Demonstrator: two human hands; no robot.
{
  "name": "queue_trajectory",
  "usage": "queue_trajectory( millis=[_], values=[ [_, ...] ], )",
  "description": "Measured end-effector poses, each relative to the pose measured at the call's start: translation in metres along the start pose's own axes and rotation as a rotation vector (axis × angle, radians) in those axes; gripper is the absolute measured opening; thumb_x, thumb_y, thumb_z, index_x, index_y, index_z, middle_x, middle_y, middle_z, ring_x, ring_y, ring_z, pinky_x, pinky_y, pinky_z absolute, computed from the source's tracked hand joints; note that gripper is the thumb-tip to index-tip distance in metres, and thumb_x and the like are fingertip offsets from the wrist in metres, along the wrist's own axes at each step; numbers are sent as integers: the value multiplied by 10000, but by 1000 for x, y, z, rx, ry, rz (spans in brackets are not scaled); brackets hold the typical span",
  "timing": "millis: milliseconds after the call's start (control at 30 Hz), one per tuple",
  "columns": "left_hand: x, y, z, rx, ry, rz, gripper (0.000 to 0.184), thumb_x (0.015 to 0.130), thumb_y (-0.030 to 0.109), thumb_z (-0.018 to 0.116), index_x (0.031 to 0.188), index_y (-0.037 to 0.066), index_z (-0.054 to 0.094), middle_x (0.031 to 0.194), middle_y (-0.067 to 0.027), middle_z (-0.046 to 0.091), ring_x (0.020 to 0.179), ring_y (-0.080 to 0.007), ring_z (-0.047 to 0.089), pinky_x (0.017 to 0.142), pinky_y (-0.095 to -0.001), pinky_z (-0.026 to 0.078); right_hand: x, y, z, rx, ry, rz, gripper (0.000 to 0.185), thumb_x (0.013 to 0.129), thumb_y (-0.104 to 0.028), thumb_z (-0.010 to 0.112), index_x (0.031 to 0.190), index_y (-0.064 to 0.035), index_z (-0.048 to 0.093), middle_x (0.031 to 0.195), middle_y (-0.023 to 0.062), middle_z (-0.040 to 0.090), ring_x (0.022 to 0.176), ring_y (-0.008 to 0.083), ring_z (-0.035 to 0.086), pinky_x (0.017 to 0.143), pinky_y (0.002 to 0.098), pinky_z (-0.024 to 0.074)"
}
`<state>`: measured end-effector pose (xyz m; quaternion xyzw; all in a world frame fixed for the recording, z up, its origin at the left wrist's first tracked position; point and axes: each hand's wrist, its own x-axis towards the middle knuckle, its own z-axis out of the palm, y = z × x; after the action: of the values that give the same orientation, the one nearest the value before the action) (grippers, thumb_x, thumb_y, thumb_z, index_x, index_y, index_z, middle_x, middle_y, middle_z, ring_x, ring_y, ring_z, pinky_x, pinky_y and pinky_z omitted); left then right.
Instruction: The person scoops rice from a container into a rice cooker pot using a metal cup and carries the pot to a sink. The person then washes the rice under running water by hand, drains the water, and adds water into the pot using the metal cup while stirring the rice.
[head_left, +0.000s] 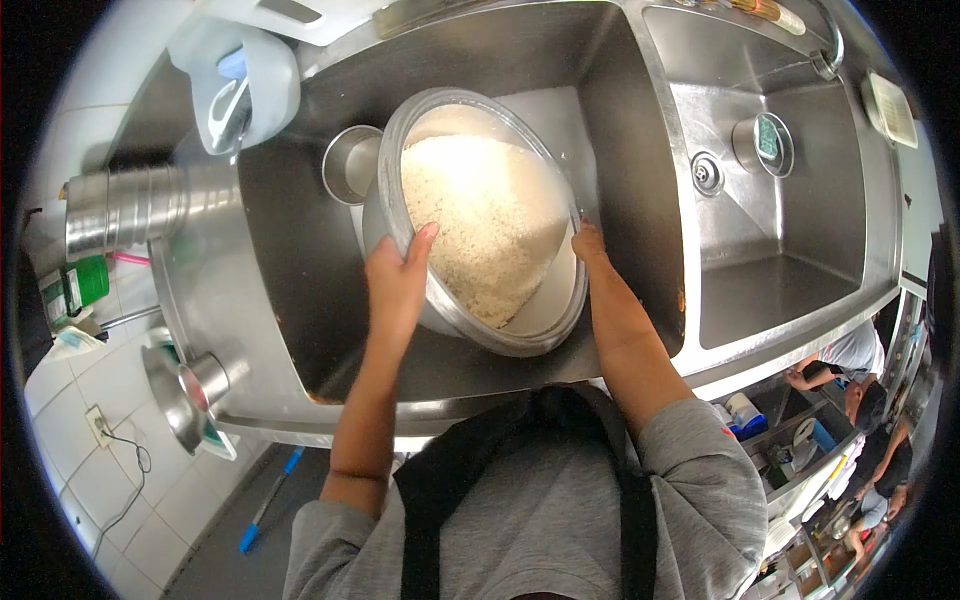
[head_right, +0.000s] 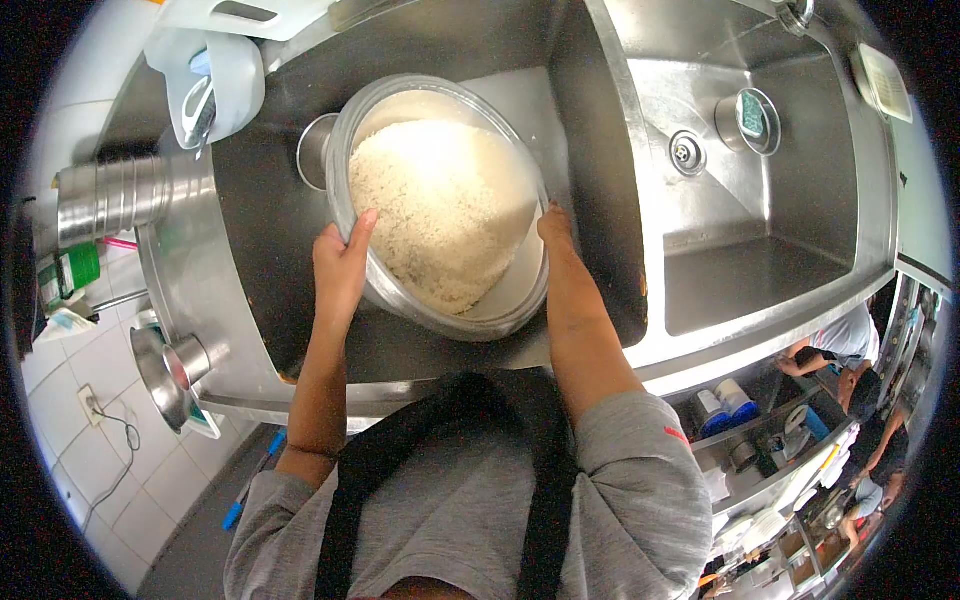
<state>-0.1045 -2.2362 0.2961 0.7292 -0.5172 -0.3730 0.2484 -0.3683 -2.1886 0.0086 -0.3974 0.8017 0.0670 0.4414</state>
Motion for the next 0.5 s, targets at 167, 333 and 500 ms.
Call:
queue_trajectory(
  millis=[167, 333, 500],
  values=[
    [1, -2, 0, 10, 2, 16, 440, 726, 339, 611, 637, -76, 496, 548, -176, 507, 511, -181, 452, 529, -332, 386, 0, 0, -1, 36, -7, 16, 540, 720, -87, 343, 1248, -3, 272, 1248, 205, 324, 1151, 312, 331, 973, 334, 251],
    [2, -6, -1, -7, -5, 1, 448, 723, 351, 612, 633, -72, 495, 561, -189, 506, 514, -191, 465, 535, -342, 386, 3, 1, 1, 10, -6, 1, 523, 740, -112, 358, 1251, -27, 283, 1246, 198, 332, 1142, 309, 344, 962, 334, 267],
    [6, -42, -9, -225, 94, 60, 310, 707, 206, 629, 802, -71, 531, 724, -137, 577, 631, -168, 543, 586, -301, 430, 25, 20, 22, 870, -37, 142, 549, 751, -200, 531, 1200, 44, 330, 1190, 170, 411, 1054, 257, 431, 853, 333, 364]
  ],
)
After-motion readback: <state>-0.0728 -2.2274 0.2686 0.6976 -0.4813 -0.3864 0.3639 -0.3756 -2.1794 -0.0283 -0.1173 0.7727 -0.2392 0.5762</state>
